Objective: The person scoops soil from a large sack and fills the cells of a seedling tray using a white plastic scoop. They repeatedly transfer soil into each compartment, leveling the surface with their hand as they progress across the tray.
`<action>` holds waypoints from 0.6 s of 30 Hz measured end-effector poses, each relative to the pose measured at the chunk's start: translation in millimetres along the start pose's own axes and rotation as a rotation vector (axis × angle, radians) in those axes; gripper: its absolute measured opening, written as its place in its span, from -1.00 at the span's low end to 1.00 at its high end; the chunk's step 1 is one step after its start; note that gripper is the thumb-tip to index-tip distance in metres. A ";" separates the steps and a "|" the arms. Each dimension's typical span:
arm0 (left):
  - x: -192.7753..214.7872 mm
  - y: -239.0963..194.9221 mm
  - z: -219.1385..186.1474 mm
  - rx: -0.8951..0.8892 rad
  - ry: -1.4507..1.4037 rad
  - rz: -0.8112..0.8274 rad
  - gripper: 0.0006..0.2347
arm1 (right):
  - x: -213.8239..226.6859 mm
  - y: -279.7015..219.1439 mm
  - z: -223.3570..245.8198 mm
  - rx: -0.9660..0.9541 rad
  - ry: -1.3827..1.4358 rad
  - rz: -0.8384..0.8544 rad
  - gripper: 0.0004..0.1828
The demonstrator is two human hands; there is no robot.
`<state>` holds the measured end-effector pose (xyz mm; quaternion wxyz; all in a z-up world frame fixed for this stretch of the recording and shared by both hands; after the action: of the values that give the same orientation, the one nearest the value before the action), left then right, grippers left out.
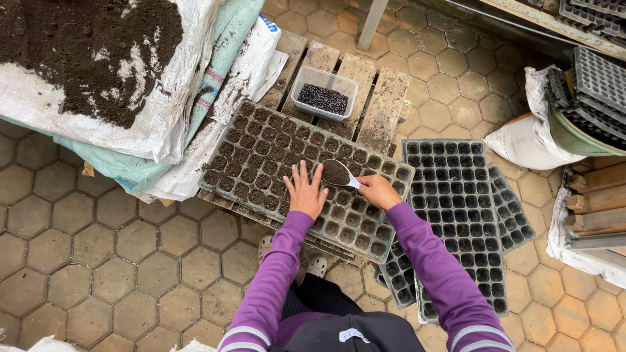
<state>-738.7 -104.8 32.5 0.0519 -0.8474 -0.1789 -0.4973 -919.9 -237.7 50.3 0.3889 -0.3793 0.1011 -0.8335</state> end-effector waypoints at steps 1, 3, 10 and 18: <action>2.3 2.7 -3.1 -0.013 -0.032 0.025 -0.40 | -1.2 0.2 4.4 -0.011 0.004 0.018 -0.60; 5.8 8.0 -6.2 -0.007 -0.012 0.071 -0.43 | -1.1 0.9 11.0 -0.024 -0.049 0.028 -0.58; 1.6 10.6 12.5 -0.001 0.084 0.065 -0.54 | 0.3 3.4 0.5 -0.103 0.006 0.050 -0.60; -8.4 13.5 28.2 0.054 0.163 0.100 -0.39 | 17.1 -22.7 -21.2 -0.204 0.244 0.077 -0.52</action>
<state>-714.3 -112.0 12.4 0.1137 -0.8103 -0.1448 -0.5563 -954.9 -237.4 55.6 0.3648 -0.3087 0.2463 -0.8432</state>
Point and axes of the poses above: each hand's wrist, its own y-axis towards the middle knuckle, its own x-axis out of the back of the hand, z = x × y, the point moved 6 cm from there along y, towards the middle knuckle
